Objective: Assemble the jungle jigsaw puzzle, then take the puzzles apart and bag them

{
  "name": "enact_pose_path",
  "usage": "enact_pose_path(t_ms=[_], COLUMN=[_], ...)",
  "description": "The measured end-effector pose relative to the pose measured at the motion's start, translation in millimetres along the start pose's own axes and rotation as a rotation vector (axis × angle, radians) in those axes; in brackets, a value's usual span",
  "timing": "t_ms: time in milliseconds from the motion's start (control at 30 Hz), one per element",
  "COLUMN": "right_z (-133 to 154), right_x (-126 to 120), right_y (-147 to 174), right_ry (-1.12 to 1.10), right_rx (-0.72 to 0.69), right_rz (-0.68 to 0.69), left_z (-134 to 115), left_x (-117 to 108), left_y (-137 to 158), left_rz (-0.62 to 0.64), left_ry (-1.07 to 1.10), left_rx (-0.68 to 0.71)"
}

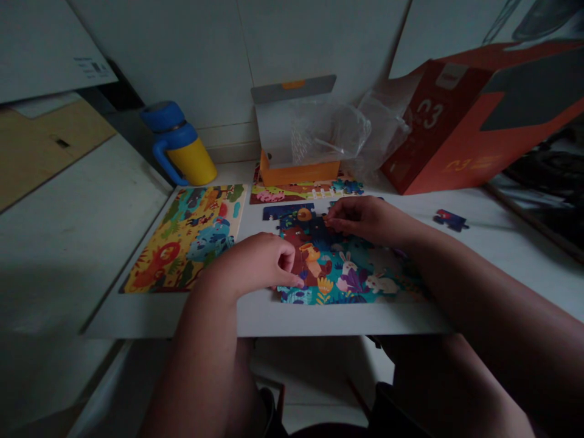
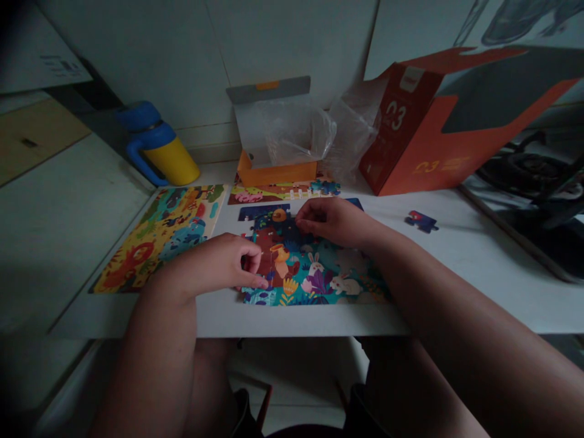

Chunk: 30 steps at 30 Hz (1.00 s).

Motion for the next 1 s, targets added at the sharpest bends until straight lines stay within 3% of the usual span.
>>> enact_pose_path(t_ms=[200,433,633,1000], right_z=[1.3,2.1,-2.2,-7.8], right_x=[-0.6,0.1,0.1,-1.7], right_y=[0.0,-0.1,-0.2,0.1], right_ry=[0.009,0.000,-0.012,0.018], right_rx=[-0.011,-0.007,-0.017,-0.021], right_rz=[0.000,0.000,0.001,0.006], left_z=[5.8,5.5,6.9,18.8], left_x=[8.0,10.1,10.7,-11.5], left_y=[-0.7,1.0,0.8,4.5], left_rz=[0.127,0.160,0.139,-0.043], left_ry=[0.053,-0.005,-0.063,-0.059], left_rx=[-0.061,-0.081,-0.109,-0.147])
Point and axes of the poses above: each hand's wrist, its own y-axis away from the middle knuckle, its own x-axis out of the palm, z = x × y, the point moved 4 cm from there along -y, towards the middle knuckle, and after that the axes turned 15 degrees about -x, right-handed, at the moved point
